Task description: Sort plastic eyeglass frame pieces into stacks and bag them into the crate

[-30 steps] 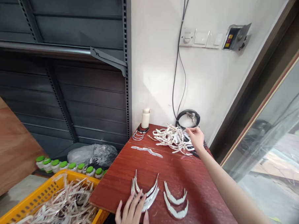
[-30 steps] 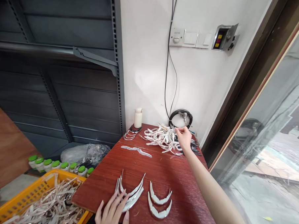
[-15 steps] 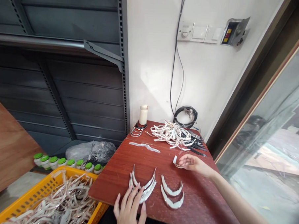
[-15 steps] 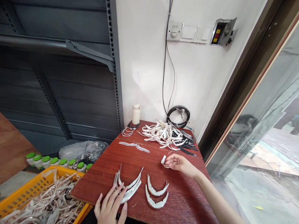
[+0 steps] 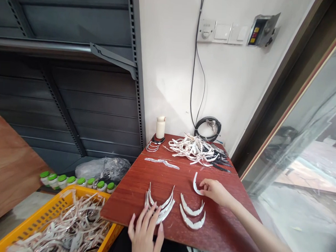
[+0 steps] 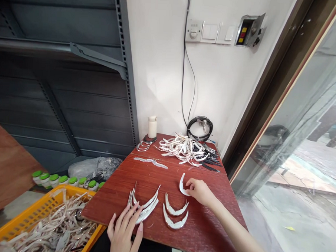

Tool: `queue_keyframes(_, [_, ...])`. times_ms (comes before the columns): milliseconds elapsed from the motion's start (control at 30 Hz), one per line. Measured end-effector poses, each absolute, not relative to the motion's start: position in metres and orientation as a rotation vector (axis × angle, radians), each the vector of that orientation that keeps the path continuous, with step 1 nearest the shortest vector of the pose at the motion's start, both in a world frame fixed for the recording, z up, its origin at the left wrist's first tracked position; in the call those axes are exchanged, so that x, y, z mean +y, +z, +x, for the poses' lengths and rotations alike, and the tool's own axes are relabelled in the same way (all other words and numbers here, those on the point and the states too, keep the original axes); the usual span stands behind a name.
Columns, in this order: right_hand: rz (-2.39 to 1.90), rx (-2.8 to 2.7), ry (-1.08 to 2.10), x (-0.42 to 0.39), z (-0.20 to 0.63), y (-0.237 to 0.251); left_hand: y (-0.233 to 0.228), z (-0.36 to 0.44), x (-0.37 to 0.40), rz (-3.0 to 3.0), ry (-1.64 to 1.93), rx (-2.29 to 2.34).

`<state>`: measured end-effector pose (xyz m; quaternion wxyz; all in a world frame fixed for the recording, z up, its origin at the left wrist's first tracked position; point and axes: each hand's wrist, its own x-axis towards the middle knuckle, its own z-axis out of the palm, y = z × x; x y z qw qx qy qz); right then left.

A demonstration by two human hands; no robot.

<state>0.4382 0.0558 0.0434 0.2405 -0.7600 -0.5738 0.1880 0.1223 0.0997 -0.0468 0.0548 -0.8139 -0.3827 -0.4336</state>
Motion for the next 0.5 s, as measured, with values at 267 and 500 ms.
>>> queue_keyframes(267, [-2.119, -1.528, 0.545, 0.067, 0.443, 0.047, -0.047, 0.121, 0.099, -2.491, -1.306, -1.176])
queue_keyframes(500, [-2.294, -1.648, 0.270, 0.059, 0.456, 0.078, -0.047, 0.122, 0.100, -2.496, -1.334, -1.173])
